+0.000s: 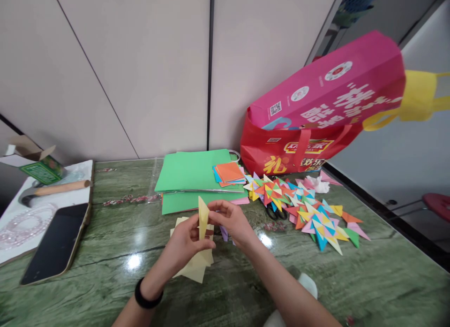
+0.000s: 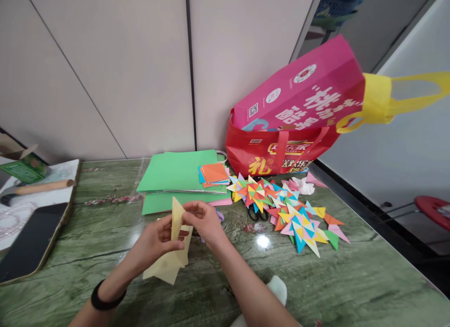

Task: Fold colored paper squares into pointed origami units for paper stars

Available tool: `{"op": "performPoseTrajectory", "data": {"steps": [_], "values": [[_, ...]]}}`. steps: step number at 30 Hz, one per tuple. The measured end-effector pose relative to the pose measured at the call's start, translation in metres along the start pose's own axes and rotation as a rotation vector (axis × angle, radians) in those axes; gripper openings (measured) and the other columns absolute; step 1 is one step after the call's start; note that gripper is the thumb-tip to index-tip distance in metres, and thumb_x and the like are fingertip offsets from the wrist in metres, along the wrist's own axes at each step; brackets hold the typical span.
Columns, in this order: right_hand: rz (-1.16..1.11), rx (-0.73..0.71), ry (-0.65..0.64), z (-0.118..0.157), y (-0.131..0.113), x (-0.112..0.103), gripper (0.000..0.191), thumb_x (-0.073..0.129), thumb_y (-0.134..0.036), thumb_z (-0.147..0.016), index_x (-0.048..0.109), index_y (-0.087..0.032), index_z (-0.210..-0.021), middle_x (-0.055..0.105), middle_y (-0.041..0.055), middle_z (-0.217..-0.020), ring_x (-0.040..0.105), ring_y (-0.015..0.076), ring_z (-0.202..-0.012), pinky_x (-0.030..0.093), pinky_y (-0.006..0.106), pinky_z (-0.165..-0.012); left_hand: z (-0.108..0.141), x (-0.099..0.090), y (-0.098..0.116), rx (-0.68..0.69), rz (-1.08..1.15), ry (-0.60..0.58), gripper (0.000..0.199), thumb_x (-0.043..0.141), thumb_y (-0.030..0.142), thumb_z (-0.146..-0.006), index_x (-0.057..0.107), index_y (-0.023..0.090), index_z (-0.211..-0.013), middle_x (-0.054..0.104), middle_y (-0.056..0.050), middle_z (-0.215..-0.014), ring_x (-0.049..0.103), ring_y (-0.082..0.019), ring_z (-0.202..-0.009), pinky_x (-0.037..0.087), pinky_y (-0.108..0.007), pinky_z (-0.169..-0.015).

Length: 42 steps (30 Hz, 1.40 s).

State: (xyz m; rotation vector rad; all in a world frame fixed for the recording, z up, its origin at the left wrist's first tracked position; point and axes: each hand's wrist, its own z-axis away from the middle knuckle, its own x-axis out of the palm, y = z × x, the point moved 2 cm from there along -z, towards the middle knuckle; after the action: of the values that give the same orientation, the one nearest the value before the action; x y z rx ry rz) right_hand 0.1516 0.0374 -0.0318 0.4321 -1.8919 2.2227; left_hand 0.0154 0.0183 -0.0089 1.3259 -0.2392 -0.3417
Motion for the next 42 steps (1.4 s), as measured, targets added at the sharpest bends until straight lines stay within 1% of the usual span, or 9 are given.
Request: {"op": "performPoseTrajectory", "data": {"steps": [4, 7, 14, 20, 28, 30, 35, 39, 42], "values": [[-0.007, 0.001, -0.031, 0.001, 0.000, 0.000, 0.027, 0.075, -0.035, -0.060, 0.066, -0.017, -0.079, 0.066, 0.0021, -0.079, 0.060, 0.0123, -0.069, 0.051, 0.027, -0.065, 0.000, 0.000, 0.000, -0.031, 0.057, -0.008, 0.049, 0.071, 0.012, -0.055, 0.057, 0.017, -0.102, 0.070, -0.006, -0.092, 0.066, -0.024, -0.082, 0.050, -0.033, -0.072], [-0.016, 0.012, -0.040, 0.001, 0.000, 0.001, 0.028, 0.075, -0.037, -0.060, 0.066, -0.017, -0.077, 0.066, 0.0022, -0.079, 0.060, 0.0124, -0.068, 0.052, 0.026, -0.063, -0.001, -0.001, -0.003, -0.021, 0.028, 0.005, 0.044, 0.068, 0.012, -0.057, 0.058, 0.015, -0.100, 0.070, -0.006, -0.089, 0.066, -0.024, -0.079, 0.050, -0.033, -0.070], [0.016, 0.018, -0.054, 0.000, 0.001, 0.001, 0.028, 0.075, -0.037, -0.060, 0.067, -0.017, -0.078, 0.067, 0.0017, -0.077, 0.059, 0.0111, -0.063, 0.049, 0.023, -0.057, -0.001, -0.003, -0.001, -0.004, -0.047, 0.054, 0.049, 0.071, 0.014, -0.055, 0.060, 0.015, -0.102, 0.069, -0.005, -0.088, 0.065, -0.022, -0.076, 0.050, -0.032, -0.068], [0.012, 0.021, -0.064, 0.000, 0.001, 0.000, 0.024, 0.074, -0.031, -0.059, 0.069, -0.018, -0.078, 0.067, 0.0003, -0.074, 0.059, 0.0111, -0.062, 0.049, 0.024, -0.059, 0.000, -0.003, 0.006, 0.052, -0.079, 0.061, 0.036, 0.067, 0.029, -0.065, 0.065, 0.015, -0.099, 0.070, -0.006, -0.087, 0.064, -0.021, -0.073, 0.049, -0.030, -0.065], [0.023, 0.022, -0.113, -0.001, 0.004, -0.002, 0.019, 0.073, -0.027, -0.059, 0.070, -0.020, -0.076, 0.068, 0.0003, -0.072, 0.061, 0.0130, -0.064, 0.049, 0.029, -0.066, -0.001, -0.016, -0.001, 0.045, -0.070, 0.252, 0.028, 0.058, 0.038, -0.073, 0.069, 0.014, -0.083, 0.070, -0.005, -0.069, 0.061, -0.018, -0.059, 0.045, -0.026, -0.054], [0.090, -0.027, -0.101, -0.002, 0.005, -0.003, 0.018, 0.072, -0.027, -0.061, 0.071, -0.020, -0.077, 0.069, 0.0015, -0.074, 0.062, 0.0151, -0.068, 0.050, 0.031, -0.068, -0.002, -0.020, -0.004, 0.018, -0.026, 0.285, 0.030, 0.059, 0.039, -0.072, 0.069, 0.012, -0.082, 0.070, -0.005, -0.066, 0.060, -0.017, -0.055, 0.045, -0.025, -0.052], [0.268, -0.202, 0.050, -0.002, 0.001, -0.005, 0.018, 0.065, -0.035, -0.072, 0.071, -0.021, -0.080, 0.070, 0.0050, -0.080, 0.062, 0.0186, -0.072, 0.050, 0.033, -0.067, -0.002, -0.023, -0.004, 0.009, -0.070, 0.362, 0.028, 0.061, 0.037, -0.068, 0.070, 0.012, -0.079, 0.070, -0.005, -0.063, 0.061, -0.019, -0.055, 0.045, -0.026, -0.051], [0.397, -0.309, -0.039, 0.004, -0.004, 0.000, 0.016, 0.067, -0.031, -0.071, 0.070, -0.023, -0.084, 0.068, 0.0057, -0.090, 0.062, 0.0200, -0.081, 0.050, 0.031, -0.067, -0.002, -0.023, -0.001, 0.091, -0.149, 0.384, 0.024, 0.059, 0.034, -0.069, 0.070, 0.014, -0.078, 0.071, -0.005, -0.068, 0.064, -0.021, -0.063, 0.046, -0.026, -0.057], [0.562, -0.419, -0.122, 0.007, -0.004, 0.003, 0.023, 0.071, -0.025, -0.067, 0.070, -0.025, -0.090, 0.066, 0.0065, -0.096, 0.059, 0.0221, -0.091, 0.048, 0.035, -0.076, -0.002, -0.023, -0.003, 0.078, -0.106, 0.360, 0.025, 0.060, 0.035, -0.070, 0.070, 0.014, -0.079, 0.071, -0.004, -0.068, 0.063, -0.020, -0.061, 0.047, -0.026, -0.057]]}}
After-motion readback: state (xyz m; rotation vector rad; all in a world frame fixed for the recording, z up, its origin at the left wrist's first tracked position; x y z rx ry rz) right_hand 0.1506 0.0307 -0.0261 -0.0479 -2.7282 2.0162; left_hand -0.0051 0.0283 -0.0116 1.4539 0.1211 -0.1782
